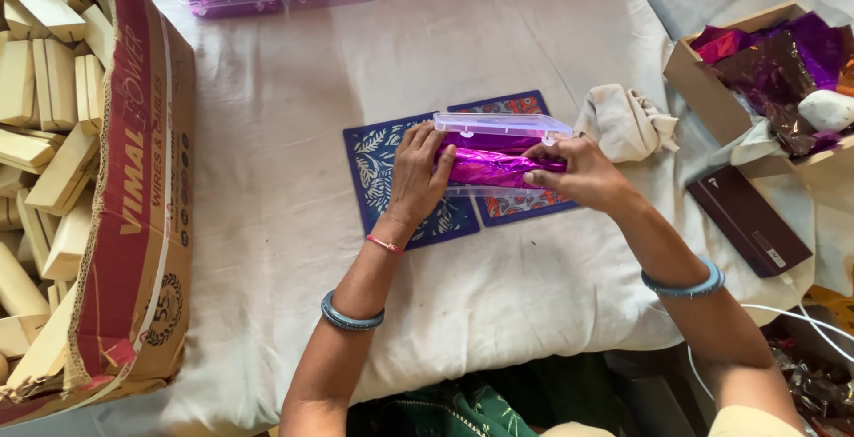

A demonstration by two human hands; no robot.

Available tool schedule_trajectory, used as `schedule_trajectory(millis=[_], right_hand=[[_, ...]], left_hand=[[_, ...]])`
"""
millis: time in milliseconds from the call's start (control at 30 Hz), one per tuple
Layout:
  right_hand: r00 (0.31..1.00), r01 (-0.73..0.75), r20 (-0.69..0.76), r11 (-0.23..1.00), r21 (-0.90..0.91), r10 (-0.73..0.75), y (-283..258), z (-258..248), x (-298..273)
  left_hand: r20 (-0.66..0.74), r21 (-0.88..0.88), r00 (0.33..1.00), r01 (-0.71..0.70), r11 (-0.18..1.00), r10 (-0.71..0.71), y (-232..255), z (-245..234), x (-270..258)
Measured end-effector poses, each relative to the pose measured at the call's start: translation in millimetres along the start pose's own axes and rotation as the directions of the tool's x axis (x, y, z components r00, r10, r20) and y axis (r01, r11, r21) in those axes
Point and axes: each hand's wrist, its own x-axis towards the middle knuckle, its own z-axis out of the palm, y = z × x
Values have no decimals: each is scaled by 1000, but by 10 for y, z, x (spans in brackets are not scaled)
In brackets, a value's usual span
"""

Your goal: The person wipes a clear plastic container with a white cloth, then places two purple foil-wrapped items inside and closes the lid. The person then wipes a rectangular wooden block with the cloth. The workspace is a table covered with a white cloth, with stacks of similar containers and a box of wooden blocks visible.

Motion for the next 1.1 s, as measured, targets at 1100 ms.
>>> schedule_trajectory(millis=[1100], right_hand=[[980, 180, 39, 785, -593, -195, 13, -103, -71]], left_hand=[[120, 277, 988, -131, 952, 101, 329, -173, 27]])
